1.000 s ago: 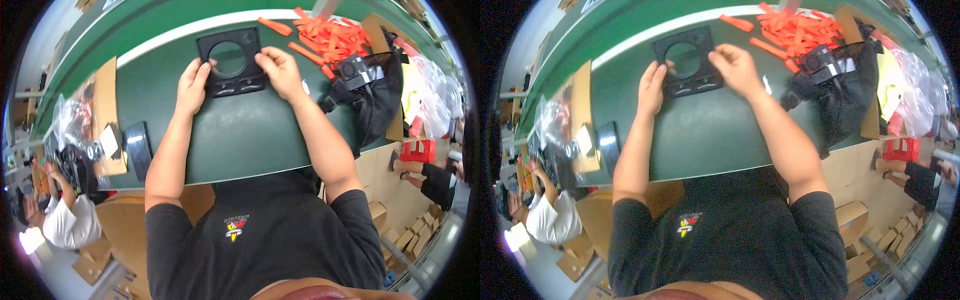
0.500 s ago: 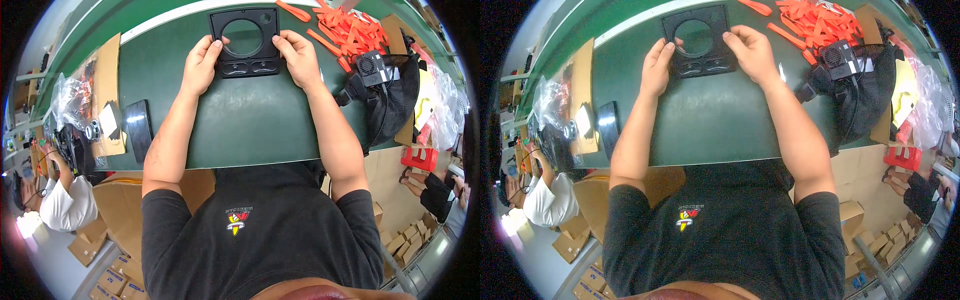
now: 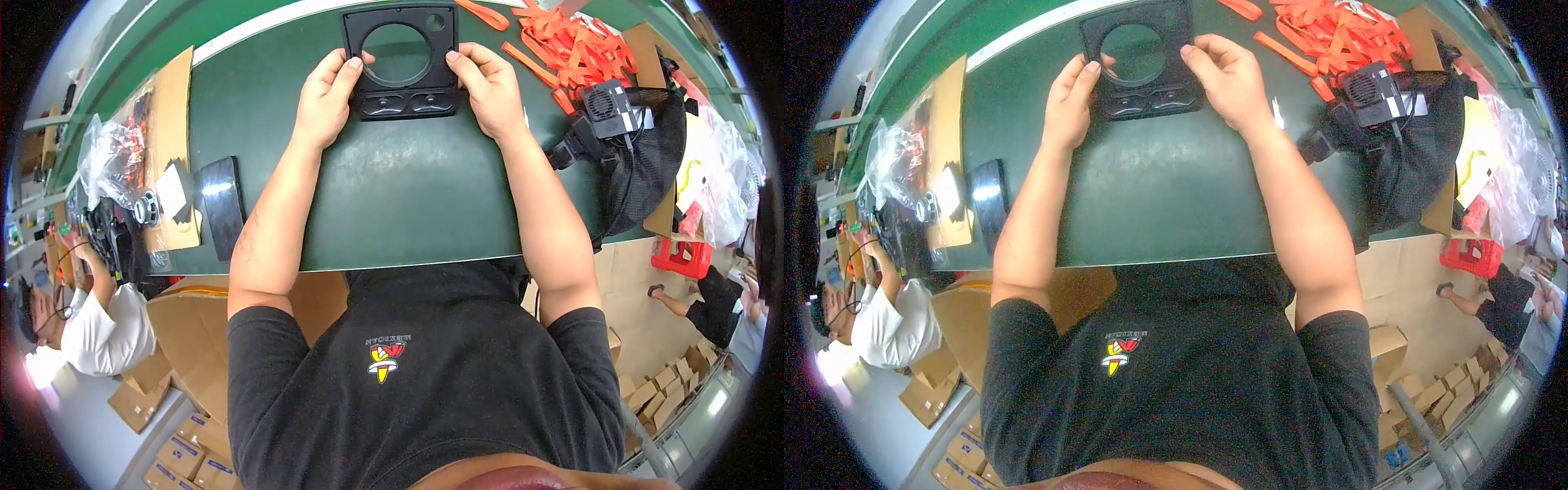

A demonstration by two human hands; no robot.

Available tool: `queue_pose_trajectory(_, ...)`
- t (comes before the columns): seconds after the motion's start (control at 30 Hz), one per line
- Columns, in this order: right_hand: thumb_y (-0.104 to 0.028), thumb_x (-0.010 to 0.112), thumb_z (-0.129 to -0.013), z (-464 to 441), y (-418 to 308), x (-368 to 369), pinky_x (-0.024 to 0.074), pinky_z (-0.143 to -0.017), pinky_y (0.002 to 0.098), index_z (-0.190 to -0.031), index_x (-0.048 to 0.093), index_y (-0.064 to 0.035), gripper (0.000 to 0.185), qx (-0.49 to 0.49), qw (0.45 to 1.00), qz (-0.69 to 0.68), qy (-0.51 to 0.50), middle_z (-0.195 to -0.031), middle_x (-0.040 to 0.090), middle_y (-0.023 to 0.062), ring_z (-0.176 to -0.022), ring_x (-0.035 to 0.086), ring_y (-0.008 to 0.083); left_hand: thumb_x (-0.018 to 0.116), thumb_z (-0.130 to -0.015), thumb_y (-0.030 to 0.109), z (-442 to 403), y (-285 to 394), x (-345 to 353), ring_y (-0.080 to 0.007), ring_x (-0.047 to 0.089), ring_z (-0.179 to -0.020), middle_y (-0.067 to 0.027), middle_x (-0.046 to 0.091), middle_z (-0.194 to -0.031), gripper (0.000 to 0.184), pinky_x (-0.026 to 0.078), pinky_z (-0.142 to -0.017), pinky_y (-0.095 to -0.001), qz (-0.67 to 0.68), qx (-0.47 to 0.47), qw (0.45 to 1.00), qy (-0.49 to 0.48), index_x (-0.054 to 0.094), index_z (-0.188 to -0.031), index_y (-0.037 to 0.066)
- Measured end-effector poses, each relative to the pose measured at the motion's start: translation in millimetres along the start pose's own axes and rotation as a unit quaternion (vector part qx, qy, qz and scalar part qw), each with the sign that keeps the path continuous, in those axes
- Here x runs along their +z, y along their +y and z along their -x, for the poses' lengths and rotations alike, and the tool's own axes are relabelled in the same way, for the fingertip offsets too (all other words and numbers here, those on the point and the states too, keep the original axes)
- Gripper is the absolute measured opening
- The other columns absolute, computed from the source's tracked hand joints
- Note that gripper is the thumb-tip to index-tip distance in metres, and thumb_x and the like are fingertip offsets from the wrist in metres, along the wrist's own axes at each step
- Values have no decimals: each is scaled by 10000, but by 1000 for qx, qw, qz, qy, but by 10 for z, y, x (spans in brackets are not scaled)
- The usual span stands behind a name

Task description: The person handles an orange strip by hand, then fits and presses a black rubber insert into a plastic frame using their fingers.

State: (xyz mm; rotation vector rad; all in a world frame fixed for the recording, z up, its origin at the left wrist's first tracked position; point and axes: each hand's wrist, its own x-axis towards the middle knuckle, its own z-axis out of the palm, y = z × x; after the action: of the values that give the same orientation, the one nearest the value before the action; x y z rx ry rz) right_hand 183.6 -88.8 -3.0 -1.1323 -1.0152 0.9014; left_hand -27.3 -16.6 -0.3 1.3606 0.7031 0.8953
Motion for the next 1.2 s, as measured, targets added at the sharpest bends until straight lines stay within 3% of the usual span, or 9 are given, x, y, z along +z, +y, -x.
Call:
queue_pose_trajectory(0.1,-166,612,-874,16,28,-13,349,-544,194,-900,621,22,190,13,1000,10,1,-711,552,-46,-633,448,21,453,-959,187,-6,-37,-27,-76,543,-800,-9,597,-867,226,428,-734,-217,2,1,1000,-11,573,-1054,21)
queue_pose_trajectory(0.93,-163,603,-878,-7,21,-11,372,-565,196,-910,624,23,189,0,1000,3,-12,-731,576,-36,-654,471,29,456,-959,182,-11,-10,-7,-77,527,-861,-7,595,-912,229,406,-799,-227,2,8,1000,-14,579,-1063,18)
queue_pose_trajectory(1.0,-164,605,-877,18,10,-7,371,-562,195,-904,625,21,188,0,1000,3,-5,-729,574,-38,-651,470,28,468,-963,186,3,6,11,-37,510,-777,22,584,-859,220,429,-717,-199,-1,11,1000,-2,585,-1029,11)
queue_pose_trajectory(1.2,-165,612,-871,-13,41,-21,371,-558,195,-899,629,16,184,1,1000,9,-3,-722,572,-40,-644,468,27,471,-961,190,-14,-50,-11,-36,509,-769,23,586,-861,220,422,-707,-190,-8,36,999,-8,586,-1031,16)
